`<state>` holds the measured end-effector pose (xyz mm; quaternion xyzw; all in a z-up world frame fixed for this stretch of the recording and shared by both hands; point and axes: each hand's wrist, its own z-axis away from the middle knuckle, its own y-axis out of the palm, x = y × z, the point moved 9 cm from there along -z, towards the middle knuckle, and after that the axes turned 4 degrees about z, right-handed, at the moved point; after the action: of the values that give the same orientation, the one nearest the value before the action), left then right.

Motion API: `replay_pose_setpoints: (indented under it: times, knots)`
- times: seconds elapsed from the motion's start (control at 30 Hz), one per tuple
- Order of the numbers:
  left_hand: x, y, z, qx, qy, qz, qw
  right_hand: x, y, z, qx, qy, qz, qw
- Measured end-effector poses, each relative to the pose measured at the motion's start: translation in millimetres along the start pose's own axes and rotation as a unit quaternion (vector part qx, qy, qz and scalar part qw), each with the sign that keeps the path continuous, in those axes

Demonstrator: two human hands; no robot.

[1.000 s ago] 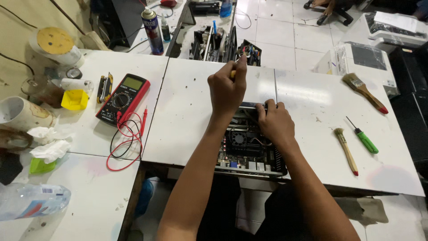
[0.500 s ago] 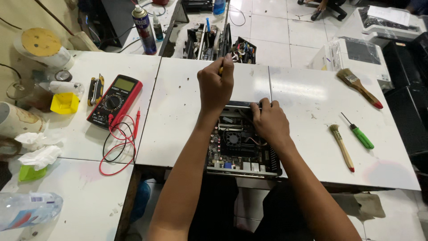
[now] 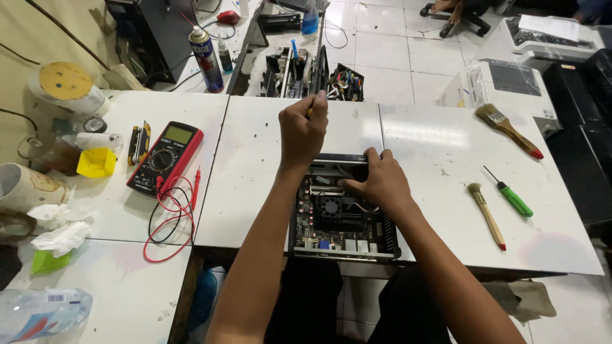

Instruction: The person places a motherboard into a small computer case and aligns it with the mounting points. They then use a screwdriver to secure the motherboard to the case by tightening screws.

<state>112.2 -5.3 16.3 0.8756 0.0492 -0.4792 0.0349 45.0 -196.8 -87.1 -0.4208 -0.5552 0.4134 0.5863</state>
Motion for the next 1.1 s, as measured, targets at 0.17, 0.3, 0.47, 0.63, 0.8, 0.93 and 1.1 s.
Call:
replay_pose_setpoints:
  times: [0.17, 0.3, 0.47, 0.63, 0.8, 0.93, 1.1]
  knots:
    - [5, -1, -1, 0.017, -0.033, 0.045, 0.998, -15, 22, -18, -0.001, -0.028, 0.052, 0.998]
    - [-3, 4, 0, 0.056, -0.042, 0.101, 0.992, -13, 20, -19, 0.004, -0.035, 0.060, 0.998]
    - [10, 29, 3, 0.183, -0.061, 0.210, 0.959, -4, 18, -27, 0.020, -0.067, 0.059, 0.996]
    - [-2, 36, 9, 0.180, -0.035, 0.173, 0.968, 1, 16, -42, -0.001, -0.118, 0.058, 0.991]
    - [-1, 27, 8, 0.174, -0.017, 0.141, 0.975, -3, 21, -43, -0.024, -0.135, 0.045, 0.990]
    - [-28, -9, 6, 0.067, 0.060, 0.048, 0.995, -3, 23, -45, 0.003, -0.117, 0.046, 0.992]
    - [-51, -27, 13, 0.019, 0.088, -0.015, 0.996, -4, 26, -48, 0.015, -0.115, 0.053, 0.992]
